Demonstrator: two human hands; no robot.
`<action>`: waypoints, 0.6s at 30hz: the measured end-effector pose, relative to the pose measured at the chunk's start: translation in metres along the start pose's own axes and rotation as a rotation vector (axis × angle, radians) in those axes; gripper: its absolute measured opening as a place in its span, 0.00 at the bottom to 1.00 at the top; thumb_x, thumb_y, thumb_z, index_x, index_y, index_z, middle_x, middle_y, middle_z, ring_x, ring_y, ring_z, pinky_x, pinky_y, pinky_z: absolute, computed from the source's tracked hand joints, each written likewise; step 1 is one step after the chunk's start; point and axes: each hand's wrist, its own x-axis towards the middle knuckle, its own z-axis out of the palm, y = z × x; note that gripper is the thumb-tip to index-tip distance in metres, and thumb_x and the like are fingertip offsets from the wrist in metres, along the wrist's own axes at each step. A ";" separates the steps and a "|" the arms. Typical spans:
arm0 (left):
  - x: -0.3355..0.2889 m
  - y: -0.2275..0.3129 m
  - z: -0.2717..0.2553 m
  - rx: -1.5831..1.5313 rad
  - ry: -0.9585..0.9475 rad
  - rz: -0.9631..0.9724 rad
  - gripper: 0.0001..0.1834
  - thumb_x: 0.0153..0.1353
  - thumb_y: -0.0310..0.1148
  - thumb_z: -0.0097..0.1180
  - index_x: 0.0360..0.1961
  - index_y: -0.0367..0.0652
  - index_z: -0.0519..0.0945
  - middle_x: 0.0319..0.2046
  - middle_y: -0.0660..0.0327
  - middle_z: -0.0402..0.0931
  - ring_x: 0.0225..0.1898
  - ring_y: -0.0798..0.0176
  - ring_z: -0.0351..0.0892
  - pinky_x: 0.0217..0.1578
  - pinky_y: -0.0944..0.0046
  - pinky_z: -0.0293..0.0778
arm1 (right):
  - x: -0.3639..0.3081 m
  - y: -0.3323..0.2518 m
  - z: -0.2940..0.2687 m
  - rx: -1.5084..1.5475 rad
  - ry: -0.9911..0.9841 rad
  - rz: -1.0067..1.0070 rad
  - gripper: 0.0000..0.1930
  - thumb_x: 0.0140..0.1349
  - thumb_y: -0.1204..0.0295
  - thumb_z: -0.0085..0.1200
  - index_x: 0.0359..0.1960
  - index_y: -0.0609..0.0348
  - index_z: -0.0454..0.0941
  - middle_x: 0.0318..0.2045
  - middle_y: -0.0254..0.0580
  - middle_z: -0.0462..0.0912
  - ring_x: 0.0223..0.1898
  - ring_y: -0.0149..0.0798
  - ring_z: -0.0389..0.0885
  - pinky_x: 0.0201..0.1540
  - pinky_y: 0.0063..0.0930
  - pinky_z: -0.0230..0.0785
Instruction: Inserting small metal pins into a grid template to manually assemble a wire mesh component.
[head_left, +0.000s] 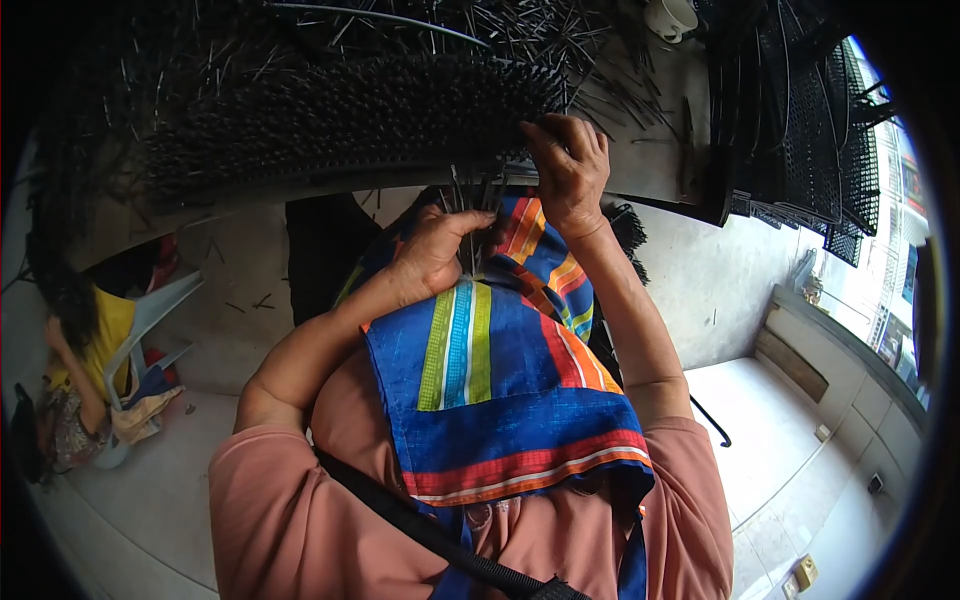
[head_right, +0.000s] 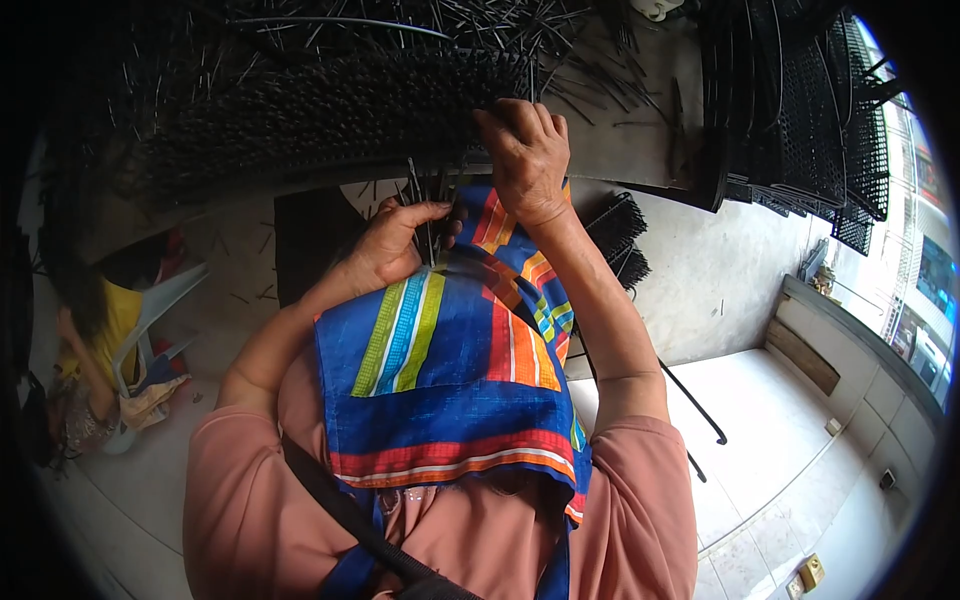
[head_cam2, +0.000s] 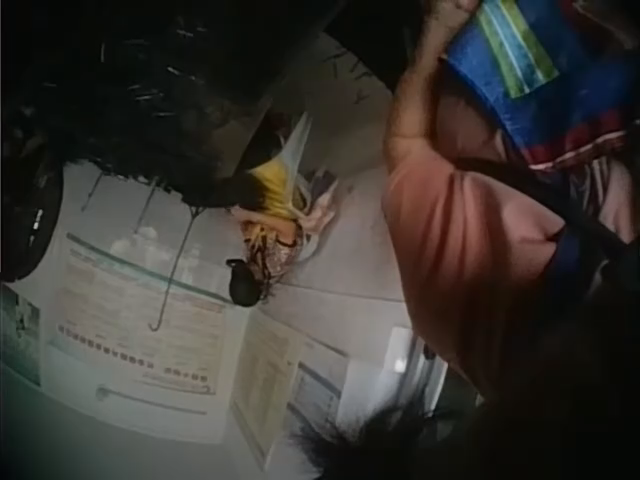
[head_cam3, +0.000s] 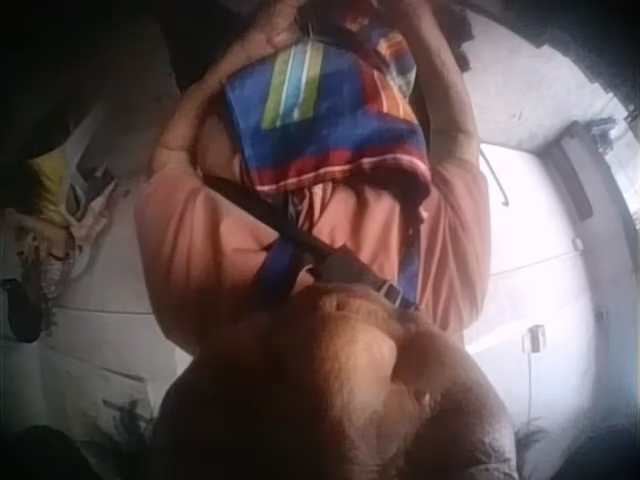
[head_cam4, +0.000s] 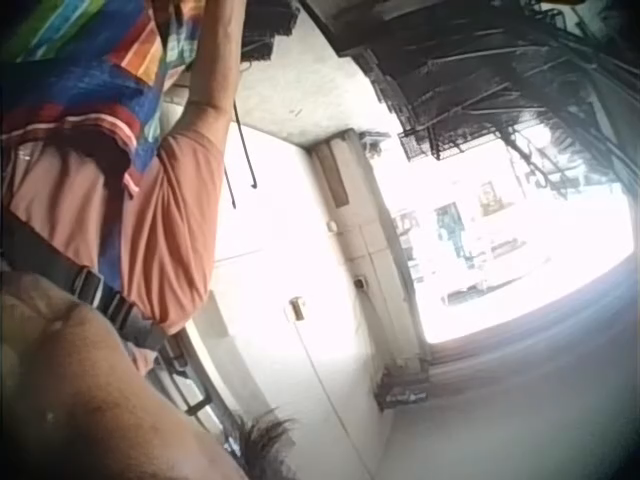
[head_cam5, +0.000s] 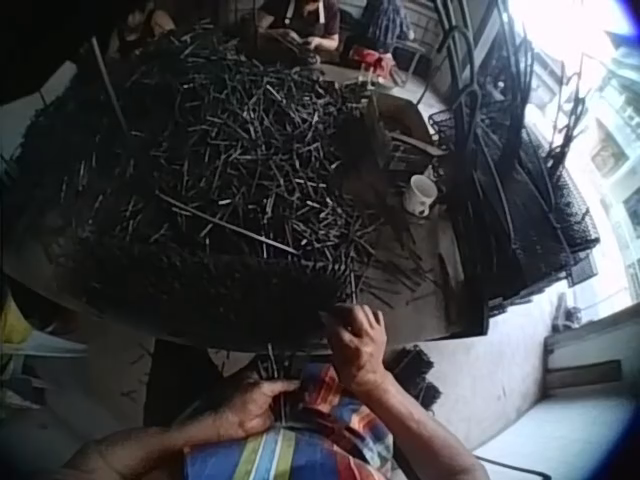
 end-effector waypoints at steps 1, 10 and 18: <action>0.000 0.000 0.000 -0.002 0.000 0.000 0.07 0.57 0.23 0.56 0.38 0.37 0.79 0.31 0.56 0.81 0.30 0.62 0.81 0.30 0.64 0.77 | 0.000 -0.001 0.000 -0.008 -0.016 -0.016 0.12 0.50 0.74 0.58 0.39 0.51 0.82 0.36 0.36 0.78 0.39 0.41 0.76 0.40 0.33 0.62; 0.000 0.000 0.000 -0.042 -0.008 0.010 0.06 0.57 0.23 0.56 0.36 0.37 0.80 0.31 0.56 0.81 0.29 0.62 0.81 0.29 0.64 0.76 | 0.007 -0.002 0.001 -0.003 -0.036 -0.013 0.12 0.50 0.75 0.59 0.39 0.50 0.82 0.37 0.35 0.78 0.39 0.40 0.76 0.41 0.33 0.62; -0.001 0.000 -0.002 -0.028 -0.037 0.015 0.08 0.57 0.22 0.55 0.39 0.36 0.78 0.31 0.56 0.80 0.29 0.61 0.81 0.29 0.64 0.76 | 0.005 0.001 -0.006 0.031 -0.088 -0.058 0.13 0.49 0.75 0.60 0.38 0.50 0.82 0.36 0.34 0.79 0.38 0.39 0.76 0.41 0.32 0.61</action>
